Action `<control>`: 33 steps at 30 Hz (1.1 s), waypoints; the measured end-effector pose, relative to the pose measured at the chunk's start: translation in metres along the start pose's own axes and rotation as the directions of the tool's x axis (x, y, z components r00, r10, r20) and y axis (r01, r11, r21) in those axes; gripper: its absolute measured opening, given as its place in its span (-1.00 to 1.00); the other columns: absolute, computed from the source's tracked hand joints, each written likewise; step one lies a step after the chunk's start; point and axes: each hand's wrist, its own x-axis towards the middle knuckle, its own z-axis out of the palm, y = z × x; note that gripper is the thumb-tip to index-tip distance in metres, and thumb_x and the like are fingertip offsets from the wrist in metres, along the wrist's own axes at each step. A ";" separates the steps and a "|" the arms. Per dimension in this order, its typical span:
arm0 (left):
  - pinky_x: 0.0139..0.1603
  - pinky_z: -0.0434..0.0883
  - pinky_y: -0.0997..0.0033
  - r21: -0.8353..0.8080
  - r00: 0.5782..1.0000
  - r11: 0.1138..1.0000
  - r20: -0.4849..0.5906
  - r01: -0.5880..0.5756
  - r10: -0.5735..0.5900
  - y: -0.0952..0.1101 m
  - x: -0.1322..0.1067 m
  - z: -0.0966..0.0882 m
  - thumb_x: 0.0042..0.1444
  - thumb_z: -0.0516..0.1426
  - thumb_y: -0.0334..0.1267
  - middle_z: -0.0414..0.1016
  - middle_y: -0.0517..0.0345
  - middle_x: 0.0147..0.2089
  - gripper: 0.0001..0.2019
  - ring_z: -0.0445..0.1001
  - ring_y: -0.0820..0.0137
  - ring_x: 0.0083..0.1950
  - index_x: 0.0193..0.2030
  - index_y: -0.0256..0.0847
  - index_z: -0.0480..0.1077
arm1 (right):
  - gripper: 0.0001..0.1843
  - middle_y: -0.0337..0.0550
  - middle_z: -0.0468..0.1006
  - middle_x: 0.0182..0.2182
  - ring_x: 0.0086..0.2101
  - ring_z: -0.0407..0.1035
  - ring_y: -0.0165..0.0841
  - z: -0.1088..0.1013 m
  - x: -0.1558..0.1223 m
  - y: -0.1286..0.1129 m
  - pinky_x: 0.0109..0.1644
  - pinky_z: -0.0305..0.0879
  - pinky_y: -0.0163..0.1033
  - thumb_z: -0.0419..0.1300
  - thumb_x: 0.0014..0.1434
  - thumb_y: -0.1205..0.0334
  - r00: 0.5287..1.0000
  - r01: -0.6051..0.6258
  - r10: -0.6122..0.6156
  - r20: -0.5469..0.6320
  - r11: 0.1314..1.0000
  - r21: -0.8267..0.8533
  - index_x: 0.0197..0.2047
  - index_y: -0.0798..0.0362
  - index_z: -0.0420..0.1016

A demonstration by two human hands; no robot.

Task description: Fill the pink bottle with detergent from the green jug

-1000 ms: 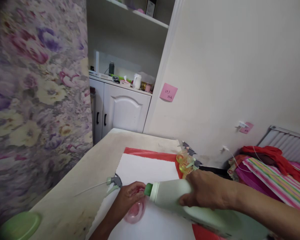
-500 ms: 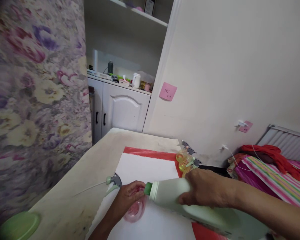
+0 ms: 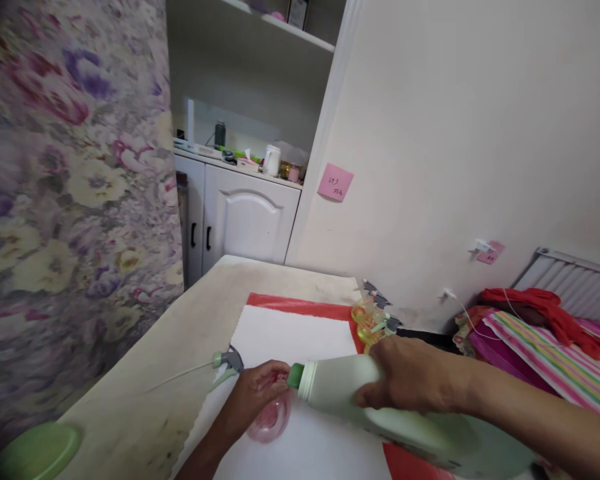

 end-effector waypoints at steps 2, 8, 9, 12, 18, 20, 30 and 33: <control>-0.15 0.36 0.40 0.002 1.000 1.000 -0.001 -0.001 0.001 0.001 0.000 0.000 0.04 0.25 -0.21 0.62 0.14 -0.28 -0.83 0.52 0.29 -0.20 -0.23 -0.20 0.56 | -0.59 -0.09 0.64 -0.35 -0.38 0.49 -0.23 0.000 0.000 -0.001 -0.40 0.21 -0.21 0.25 0.00 -0.17 1.000 0.004 -0.004 -0.008 1.000 -0.010 -0.35 0.04 0.47; -0.14 0.37 0.39 -0.006 1.000 1.000 0.001 -0.006 0.006 0.002 -0.001 0.000 0.04 0.26 -0.21 0.63 0.14 -0.27 -0.83 0.53 0.28 -0.19 -0.23 -0.19 0.56 | -0.60 -0.10 0.65 -0.35 -0.37 0.50 -0.22 0.000 0.001 0.001 -0.40 0.22 -0.21 0.24 0.01 -0.17 1.000 0.009 -0.009 0.007 1.000 -0.009 -0.34 0.03 0.49; -0.13 0.37 0.39 -0.011 1.000 1.000 0.003 -0.006 0.006 0.001 0.000 0.000 0.04 0.26 -0.20 0.63 0.14 -0.27 -0.82 0.53 0.27 -0.18 -0.23 -0.19 0.56 | -0.59 -0.09 0.65 -0.34 -0.37 0.51 -0.21 0.000 0.002 0.002 -0.40 0.22 -0.21 0.24 0.01 -0.18 1.000 0.011 -0.011 0.003 1.000 -0.003 -0.34 0.03 0.48; -0.13 0.38 0.39 -0.026 1.000 1.000 0.014 -0.003 0.003 0.000 0.000 0.000 0.05 0.26 -0.18 0.63 0.13 -0.25 -0.81 0.53 0.27 -0.16 -0.21 -0.19 0.55 | -0.59 -0.08 0.65 -0.34 -0.38 0.51 -0.21 0.000 0.003 0.004 -0.41 0.22 -0.21 0.24 0.01 -0.18 1.000 0.025 -0.025 0.000 1.000 0.003 -0.34 0.03 0.47; -0.14 0.36 0.40 -0.032 1.000 0.999 0.014 0.000 0.001 -0.002 0.000 0.000 0.05 0.26 -0.19 0.63 0.14 -0.26 -0.82 0.53 0.28 -0.17 -0.21 -0.19 0.55 | -0.62 -0.09 0.65 -0.35 -0.38 0.51 -0.21 0.001 0.002 0.002 -0.39 0.24 -0.19 0.23 0.02 -0.15 1.000 0.020 -0.020 -0.006 1.000 -0.009 -0.34 0.03 0.47; -0.14 0.36 0.39 -0.033 1.000 0.999 0.016 0.001 0.000 -0.002 0.001 0.000 0.05 0.26 -0.18 0.62 0.14 -0.26 -0.81 0.53 0.28 -0.17 -0.21 -0.19 0.55 | -0.62 -0.10 0.65 -0.36 -0.39 0.51 -0.22 0.001 0.001 0.001 -0.42 0.23 -0.20 0.23 0.02 -0.14 1.000 0.015 -0.015 0.000 1.000 -0.009 -0.35 0.03 0.47; -0.13 0.37 0.38 -0.051 1.000 0.999 0.014 0.001 0.000 -0.003 0.001 0.000 0.04 0.26 -0.20 0.63 0.12 -0.25 -0.81 0.53 0.27 -0.16 -0.21 -0.21 0.55 | -0.61 -0.13 0.64 -0.41 -0.45 0.48 -0.27 0.002 0.005 0.002 -0.48 0.20 -0.23 0.24 0.01 -0.15 1.000 0.021 -0.021 0.022 1.000 -0.001 -0.39 0.04 0.46; -0.11 0.37 0.38 -0.056 1.000 0.998 0.016 -0.007 0.008 -0.005 0.002 0.001 0.04 0.26 -0.20 0.63 0.12 -0.24 -0.81 0.53 0.27 -0.15 -0.21 -0.20 0.55 | -0.61 -0.13 0.64 -0.42 -0.45 0.48 -0.28 0.002 0.005 0.002 -0.48 0.19 -0.23 0.25 0.00 -0.15 1.000 0.018 -0.018 0.009 1.000 -0.010 -0.39 0.04 0.47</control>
